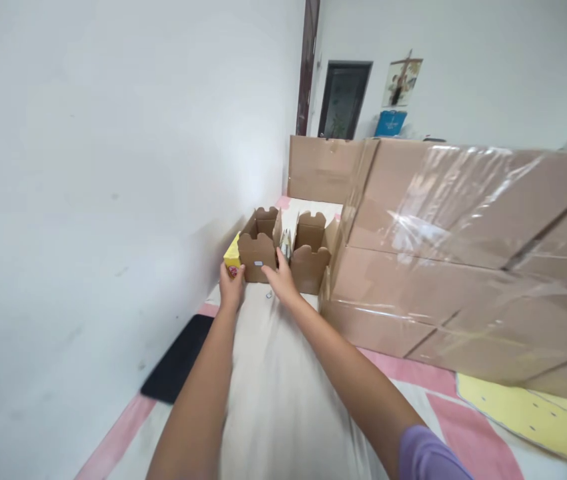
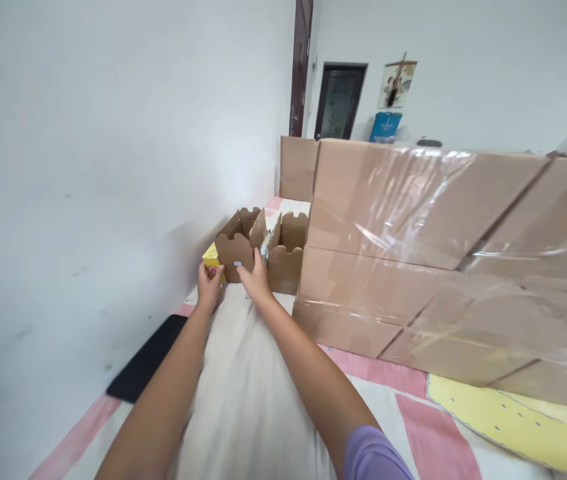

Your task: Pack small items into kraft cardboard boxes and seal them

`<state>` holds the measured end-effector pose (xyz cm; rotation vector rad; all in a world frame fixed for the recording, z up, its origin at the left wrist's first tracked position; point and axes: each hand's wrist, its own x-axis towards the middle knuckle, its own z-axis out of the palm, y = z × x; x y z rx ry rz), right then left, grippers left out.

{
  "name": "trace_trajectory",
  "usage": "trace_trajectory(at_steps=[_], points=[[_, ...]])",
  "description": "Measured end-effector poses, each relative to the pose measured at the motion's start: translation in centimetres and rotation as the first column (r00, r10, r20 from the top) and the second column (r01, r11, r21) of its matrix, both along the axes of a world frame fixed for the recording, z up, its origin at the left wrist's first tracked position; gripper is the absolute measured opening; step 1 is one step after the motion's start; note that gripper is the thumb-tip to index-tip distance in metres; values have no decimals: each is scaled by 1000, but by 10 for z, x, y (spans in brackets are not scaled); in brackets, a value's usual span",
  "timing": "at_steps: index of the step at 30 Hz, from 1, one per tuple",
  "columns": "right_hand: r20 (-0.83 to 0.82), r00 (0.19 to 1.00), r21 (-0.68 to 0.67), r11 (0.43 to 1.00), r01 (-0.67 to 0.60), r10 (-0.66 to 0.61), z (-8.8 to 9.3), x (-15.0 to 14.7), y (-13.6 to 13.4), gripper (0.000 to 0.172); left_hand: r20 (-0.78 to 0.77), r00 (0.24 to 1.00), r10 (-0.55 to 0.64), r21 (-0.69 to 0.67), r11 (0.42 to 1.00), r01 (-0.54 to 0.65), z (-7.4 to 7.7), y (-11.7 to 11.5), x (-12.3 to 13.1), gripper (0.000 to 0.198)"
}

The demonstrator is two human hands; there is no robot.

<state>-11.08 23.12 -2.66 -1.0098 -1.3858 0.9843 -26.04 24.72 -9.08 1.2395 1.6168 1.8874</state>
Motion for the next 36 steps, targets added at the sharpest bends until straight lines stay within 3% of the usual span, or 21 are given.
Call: trace_trajectory(at_steps=[2, 4, 8, 11, 14, 17, 19, 20, 22, 25, 28, 30, 33, 36], points=[[36, 999, 49, 999, -1, 0, 1, 2, 8, 77, 20, 1000, -2, 53, 999, 1, -5, 2, 0, 41], [70, 997, 95, 995, -26, 20, 5, 7, 5, 74, 31, 1000, -3, 101, 995, 0, 1, -2, -3, 43], [68, 988, 122, 982, -145, 138, 25, 21, -30, 67, 27, 999, 31, 168, 985, -35, 44, -41, -24, 49], [78, 933, 268, 894, -360, 352, 47, 30, -83, 55, 4, 996, 86, 173, 981, -85, 79, -113, -46, 49], [181, 842, 411, 738, -535, 509, 62, 45, -159, 41, -26, 994, 104, 146, 984, -99, 93, -212, -58, 48], [333, 729, 411, 603, -684, 598, 64, 81, -248, 36, -64, 997, 37, 70, 997, -32, 84, -302, -44, 47], [403, 680, 412, 541, -733, 613, 57, 121, -306, 36, -83, 994, -75, 11, 997, 76, 70, -339, -16, 50], [431, 679, 412, 540, -734, 595, 53, 144, -333, 38, -86, 985, -148, -15, 989, 147, 63, -349, 4, 51], [510, 679, 341, 601, -723, 528, 46, 192, -381, 40, -80, 947, -312, -56, 950, 308, 50, -353, 51, 52], [600, 697, 231, 749, -621, 392, 40, 249, -438, 44, -45, 832, -553, -92, 832, 548, 40, -340, 133, 50], [639, 740, 217, 873, -436, 211, 34, 281, -478, 47, 0, 710, -704, -105, 706, 700, 35, -328, 203, 45], [624, 778, 263, 916, -302, 78, 27, 296, -497, 47, 25, 664, -748, -107, 658, 745, 33, -326, 230, 42], [519, 829, 454, 889, -61, -208, 15, 330, -515, 44, 42, 673, -738, -85, 669, 739, 39, -326, 231, 44], [346, 758, 600, 752, 275, -553, 13, 380, -517, 46, 46, 761, -647, 3, 762, 648, 65, -324, 200, 54]])
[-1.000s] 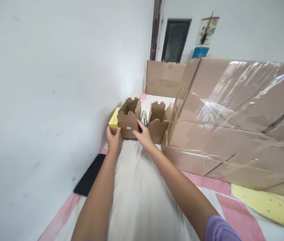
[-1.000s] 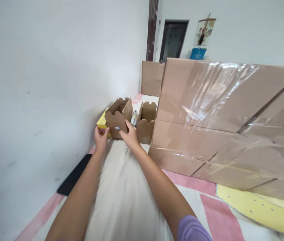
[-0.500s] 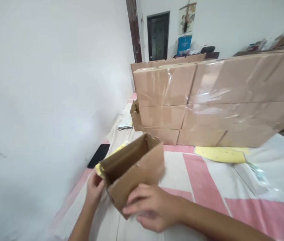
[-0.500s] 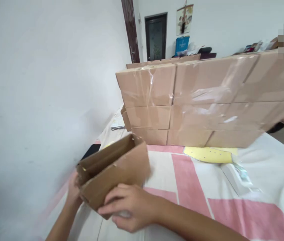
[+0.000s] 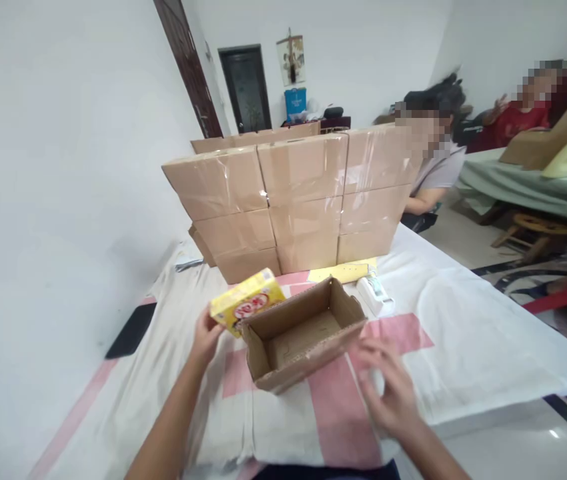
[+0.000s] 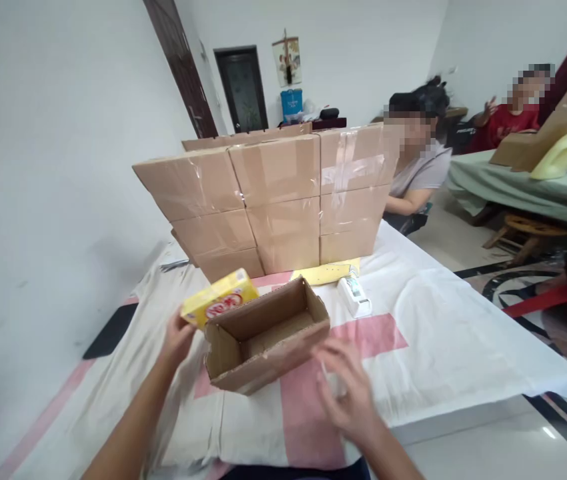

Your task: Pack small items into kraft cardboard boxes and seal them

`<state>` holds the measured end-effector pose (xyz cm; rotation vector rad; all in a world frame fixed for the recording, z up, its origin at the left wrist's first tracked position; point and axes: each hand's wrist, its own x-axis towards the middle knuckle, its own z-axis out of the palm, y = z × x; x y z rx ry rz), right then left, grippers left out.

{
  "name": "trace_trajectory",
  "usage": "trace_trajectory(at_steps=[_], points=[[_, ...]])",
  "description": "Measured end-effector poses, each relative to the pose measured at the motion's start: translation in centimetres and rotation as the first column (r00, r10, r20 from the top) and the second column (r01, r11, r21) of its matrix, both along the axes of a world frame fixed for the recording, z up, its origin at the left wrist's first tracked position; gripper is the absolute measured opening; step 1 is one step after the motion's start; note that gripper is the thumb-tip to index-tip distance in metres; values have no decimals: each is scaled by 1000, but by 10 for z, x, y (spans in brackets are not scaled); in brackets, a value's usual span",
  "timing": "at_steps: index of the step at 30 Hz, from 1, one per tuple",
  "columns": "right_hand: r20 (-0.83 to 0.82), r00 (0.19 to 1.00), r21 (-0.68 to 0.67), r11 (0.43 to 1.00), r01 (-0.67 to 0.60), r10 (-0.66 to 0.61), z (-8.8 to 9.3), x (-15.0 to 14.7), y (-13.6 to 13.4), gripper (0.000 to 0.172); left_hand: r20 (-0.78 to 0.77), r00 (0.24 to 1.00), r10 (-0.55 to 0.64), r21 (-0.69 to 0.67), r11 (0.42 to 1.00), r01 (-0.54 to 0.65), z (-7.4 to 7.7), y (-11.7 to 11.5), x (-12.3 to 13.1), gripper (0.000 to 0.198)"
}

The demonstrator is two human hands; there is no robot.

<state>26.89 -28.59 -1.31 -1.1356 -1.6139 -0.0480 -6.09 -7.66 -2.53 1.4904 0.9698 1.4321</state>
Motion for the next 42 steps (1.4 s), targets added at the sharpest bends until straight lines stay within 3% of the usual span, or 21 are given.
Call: trace_trajectory(at_steps=[2, 5, 9, 12, 16, 19, 21, 24, 26, 29, 32, 36, 42], points=[[-10, 995, -15, 995, 102, -103, 9, 30, 6, 57, 42, 995, 89, 55, 994, -91, 28, -2, -22, 59], [68, 998, -67, 998, 3, 1, 28, 50, 20, 70, 58, 989, 140, 121, 982, -146, 74, -15, -35, 68], [86, 989, -85, 990, -114, 122, 40, 36, 30, 63, -74, 995, 71, 160, 985, -58, 122, -53, -6, 70], [61, 993, -60, 994, -94, 97, 33, 21, 30, 50, -272, 956, -106, 127, 981, 145, 139, -82, 30, 58], [8, 998, -3, 998, -56, 56, 21, 14, 26, 36, -465, 790, -399, -22, 898, 440, 139, -99, 65, 58], [8, 996, -1, 996, -84, 84, 20, 13, 22, 32, -663, 586, -466, -148, 849, 507, 138, -98, 78, 62], [20, 994, -11, 994, -108, 108, 22, 10, 19, 32, -791, 448, -417, -156, 845, 512, 140, -95, 84, 65], [36, 991, -19, 991, -130, 131, 24, 6, 14, 32, -942, 240, -236, -94, 869, 487, 147, -92, 94, 66], [29, 990, -18, 990, -137, 138, 23, 4, 12, 30, -980, 155, -126, -44, 893, 447, 152, -93, 101, 55], [-5, 993, 17, 993, -120, 120, 15, 5, 8, 31, -986, 124, -110, -52, 915, 401, 159, -98, 104, 35], [-31, 997, 86, 994, -70, 73, 5, 7, 6, 35, -981, 151, -124, -66, 938, 341, 162, -104, 98, 31], [-30, 999, 119, 992, -40, 44, 0, 5, 6, 35, -984, 174, -34, 2, 979, 205, 153, -109, 88, 27], [-14, 999, 109, 993, -43, 45, 1, 0, 9, 37, -977, -68, 203, 174, 939, 298, 132, -101, 86, 13]])
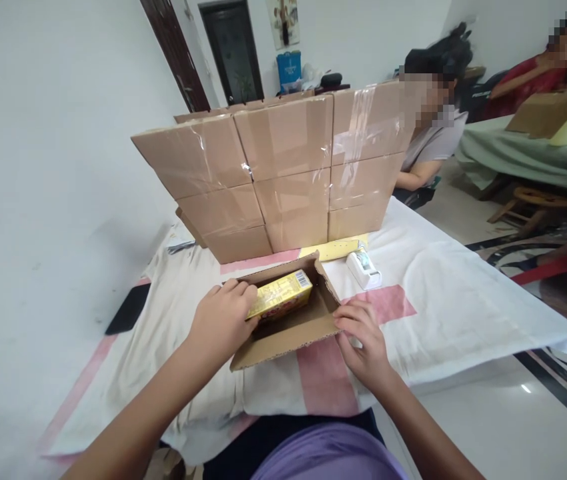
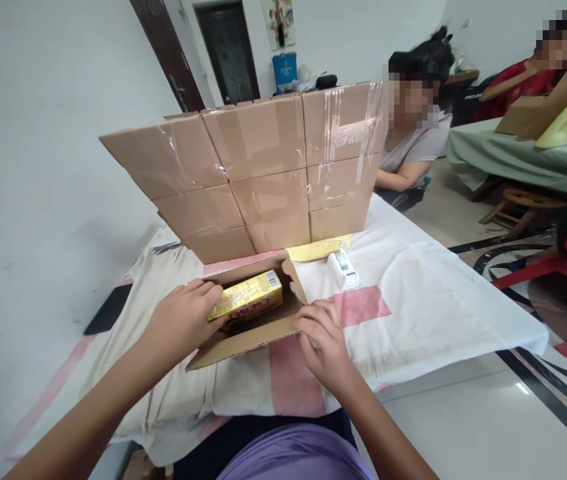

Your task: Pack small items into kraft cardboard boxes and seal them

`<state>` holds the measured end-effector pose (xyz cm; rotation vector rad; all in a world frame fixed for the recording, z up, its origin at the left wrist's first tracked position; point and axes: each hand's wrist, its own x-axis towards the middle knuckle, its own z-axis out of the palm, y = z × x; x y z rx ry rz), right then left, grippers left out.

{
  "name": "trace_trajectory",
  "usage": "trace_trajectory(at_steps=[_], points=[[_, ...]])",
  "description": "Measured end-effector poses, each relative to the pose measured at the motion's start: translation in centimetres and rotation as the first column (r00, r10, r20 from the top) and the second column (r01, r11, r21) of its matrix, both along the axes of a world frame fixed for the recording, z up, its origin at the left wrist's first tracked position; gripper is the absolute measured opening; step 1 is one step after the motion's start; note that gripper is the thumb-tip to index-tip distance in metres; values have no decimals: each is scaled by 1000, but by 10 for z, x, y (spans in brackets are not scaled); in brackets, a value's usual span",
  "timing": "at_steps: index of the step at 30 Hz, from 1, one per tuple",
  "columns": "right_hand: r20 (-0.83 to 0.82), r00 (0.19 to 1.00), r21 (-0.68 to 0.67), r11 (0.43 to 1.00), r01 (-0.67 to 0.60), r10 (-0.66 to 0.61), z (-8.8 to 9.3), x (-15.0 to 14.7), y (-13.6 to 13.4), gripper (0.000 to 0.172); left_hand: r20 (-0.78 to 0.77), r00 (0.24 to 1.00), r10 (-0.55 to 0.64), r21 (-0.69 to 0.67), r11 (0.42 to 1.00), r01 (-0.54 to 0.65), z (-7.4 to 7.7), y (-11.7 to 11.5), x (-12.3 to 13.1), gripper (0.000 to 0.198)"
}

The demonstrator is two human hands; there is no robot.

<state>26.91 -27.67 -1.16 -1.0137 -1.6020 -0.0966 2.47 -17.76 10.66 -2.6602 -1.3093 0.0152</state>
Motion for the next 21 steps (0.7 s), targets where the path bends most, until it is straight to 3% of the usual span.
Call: trace_trajectory(at_steps=[4, 11, 21], points=[[-1, 1000, -11, 1000, 7, -7, 0, -3, 1, 40, -90, 996, 14, -22, 1000, -16, -3, 8, -2, 14], [-3, 1000, -18, 1000, 18, -18, 3, -6, 10, 44, -114, 990, 80, -57, 995, -87, -8, 17, -5, 16], [14, 1000, -18, 999, 27, -26, 3, -7, 15, 43, -111, 993, 30, -59, 998, -37, -14, 21, -8, 19]])
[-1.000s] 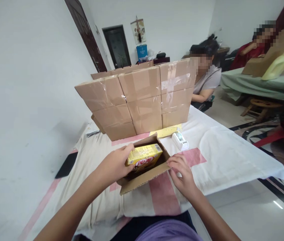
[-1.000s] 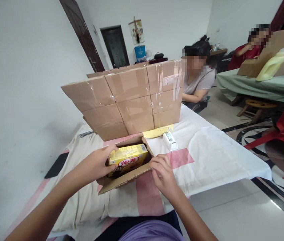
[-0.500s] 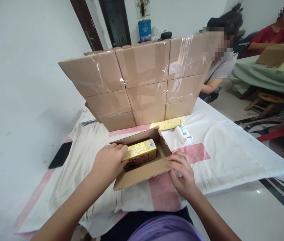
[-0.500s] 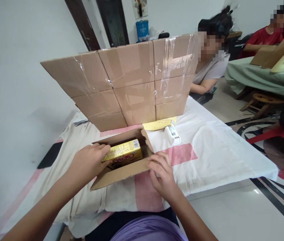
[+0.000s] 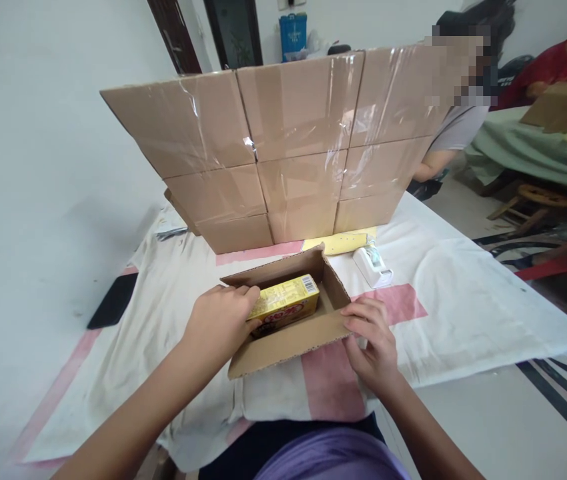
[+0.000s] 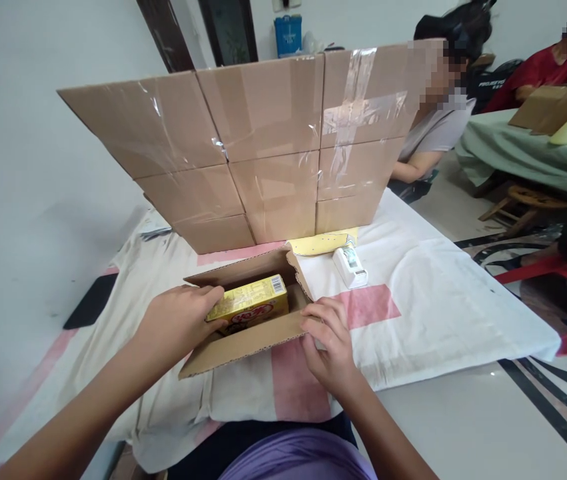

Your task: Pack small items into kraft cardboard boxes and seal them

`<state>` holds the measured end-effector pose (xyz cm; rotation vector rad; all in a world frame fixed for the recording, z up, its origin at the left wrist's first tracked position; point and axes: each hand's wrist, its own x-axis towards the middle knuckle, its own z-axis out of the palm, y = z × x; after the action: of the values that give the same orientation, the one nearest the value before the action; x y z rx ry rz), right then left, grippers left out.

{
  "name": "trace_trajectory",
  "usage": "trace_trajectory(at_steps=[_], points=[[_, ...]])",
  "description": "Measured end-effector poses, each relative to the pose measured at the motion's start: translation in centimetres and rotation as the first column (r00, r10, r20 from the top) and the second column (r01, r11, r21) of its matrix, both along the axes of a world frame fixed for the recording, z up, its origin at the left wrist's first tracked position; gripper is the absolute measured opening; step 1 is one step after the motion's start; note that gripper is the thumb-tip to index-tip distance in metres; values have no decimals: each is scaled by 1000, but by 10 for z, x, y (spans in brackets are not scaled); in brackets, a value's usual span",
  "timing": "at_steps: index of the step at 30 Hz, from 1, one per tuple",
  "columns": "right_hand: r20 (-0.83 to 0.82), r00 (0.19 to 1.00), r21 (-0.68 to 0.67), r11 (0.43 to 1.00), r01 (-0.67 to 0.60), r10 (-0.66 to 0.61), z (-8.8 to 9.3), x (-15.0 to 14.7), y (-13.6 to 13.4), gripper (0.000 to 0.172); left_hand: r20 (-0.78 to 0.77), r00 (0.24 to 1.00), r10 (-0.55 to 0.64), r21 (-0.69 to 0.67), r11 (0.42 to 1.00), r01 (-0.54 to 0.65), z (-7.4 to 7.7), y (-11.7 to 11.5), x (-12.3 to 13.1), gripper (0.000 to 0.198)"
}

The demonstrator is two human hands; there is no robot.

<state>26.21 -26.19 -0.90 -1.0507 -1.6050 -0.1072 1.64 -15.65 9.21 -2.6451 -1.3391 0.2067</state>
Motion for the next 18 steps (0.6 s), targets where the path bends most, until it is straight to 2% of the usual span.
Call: trace_trajectory(at_steps=[5, 10, 14, 18], points=[[-7, 1000, -9, 1000, 27, -27, 2, -2, -1, 38, -4, 999, -44, -10, 999, 44, -1, 1, 0, 18], [-10, 1000, -12, 1000, 24, -24, 5, -4, -3, 35, 10, 999, -31, -44, 999, 31, 3, 0, 3, 34], [-3, 1000, -8, 1000, 12, -12, 6, -4, -4, 34, 5, 1000, 25, -63, 998, -25, 6, -1, 3, 21], [-1, 1000, -2, 1000, 5, -5, 4, -3, -4, 34, -3, 1000, 30, -98, 995, -31, 9, -2, 0, 12]])
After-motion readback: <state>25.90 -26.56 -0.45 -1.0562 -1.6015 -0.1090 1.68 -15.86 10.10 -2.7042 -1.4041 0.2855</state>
